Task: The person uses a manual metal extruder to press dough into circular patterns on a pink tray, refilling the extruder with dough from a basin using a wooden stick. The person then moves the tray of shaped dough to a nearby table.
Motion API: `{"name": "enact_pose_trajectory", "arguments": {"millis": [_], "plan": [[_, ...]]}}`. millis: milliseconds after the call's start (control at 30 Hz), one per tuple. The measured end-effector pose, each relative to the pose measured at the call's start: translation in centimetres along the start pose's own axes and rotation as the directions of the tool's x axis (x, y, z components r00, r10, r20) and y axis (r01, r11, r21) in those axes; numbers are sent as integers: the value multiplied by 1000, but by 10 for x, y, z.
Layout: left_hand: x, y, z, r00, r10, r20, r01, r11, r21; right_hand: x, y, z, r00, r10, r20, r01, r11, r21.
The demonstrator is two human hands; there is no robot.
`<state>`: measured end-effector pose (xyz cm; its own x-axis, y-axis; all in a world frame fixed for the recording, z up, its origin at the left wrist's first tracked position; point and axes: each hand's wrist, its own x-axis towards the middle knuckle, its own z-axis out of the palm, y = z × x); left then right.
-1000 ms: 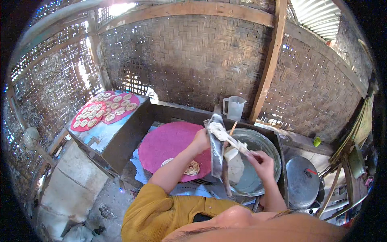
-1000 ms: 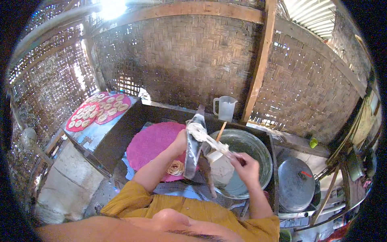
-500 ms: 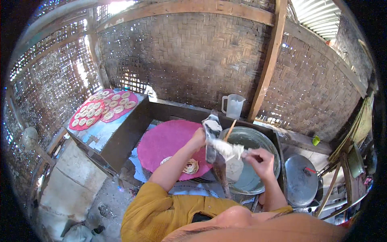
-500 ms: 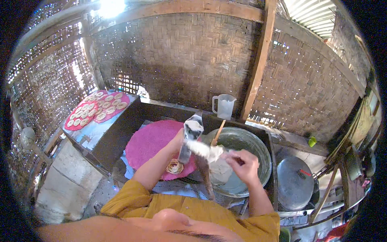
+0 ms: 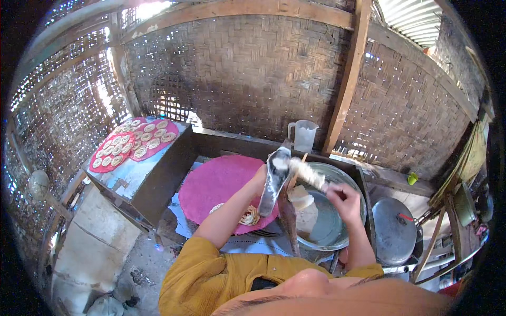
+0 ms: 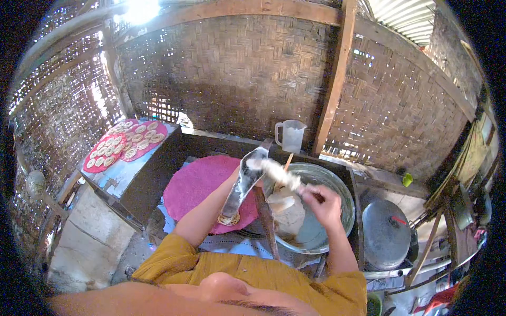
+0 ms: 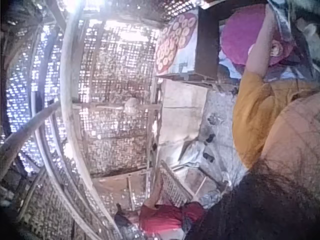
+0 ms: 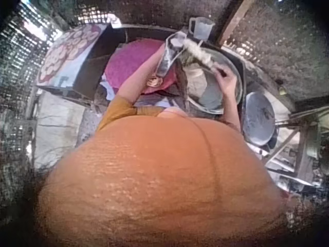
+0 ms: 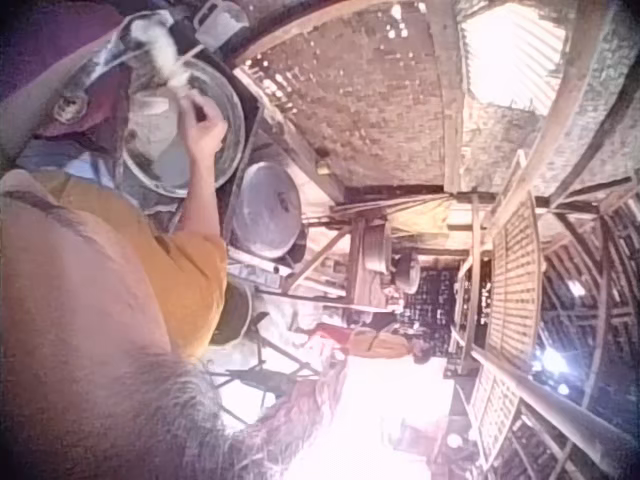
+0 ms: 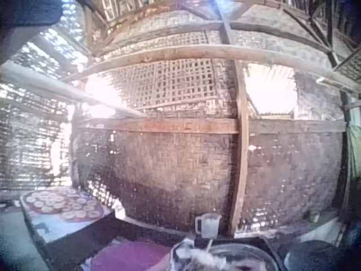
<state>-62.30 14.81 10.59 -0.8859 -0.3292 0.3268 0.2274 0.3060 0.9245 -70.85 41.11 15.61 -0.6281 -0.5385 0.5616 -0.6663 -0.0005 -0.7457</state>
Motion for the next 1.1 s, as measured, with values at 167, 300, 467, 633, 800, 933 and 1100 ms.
{"name": "enact_pose_trajectory", "arguments": {"millis": [167,300,467,633,800,933,1100], "plan": [[13,-40,-15,965,193,177,-150,961,-233,15,-10,17,990,-105,-92,75,956,-283],[14,-46,-35,999,10,50,21,811,-585,2,0,-5,981,10,191,-19,999,44],[-11,20,-4,996,-28,-88,57,935,350,30,-33,-15,997,72,41,-53,934,-353],[-12,6,-2,1000,-5,-26,19,812,584,50,-72,-29,955,41,295,96,895,-435],[-19,5,-26,961,-182,-207,248,900,358,48,-46,-69,904,38,426,41,984,-175],[-24,6,-59,952,-297,72,234,555,-799,29,-7,-50,927,305,217,-13,607,-795],[-66,77,-59,929,269,-254,-368,748,-552,-8,44,34,816,306,491,-251,952,-177]]}}
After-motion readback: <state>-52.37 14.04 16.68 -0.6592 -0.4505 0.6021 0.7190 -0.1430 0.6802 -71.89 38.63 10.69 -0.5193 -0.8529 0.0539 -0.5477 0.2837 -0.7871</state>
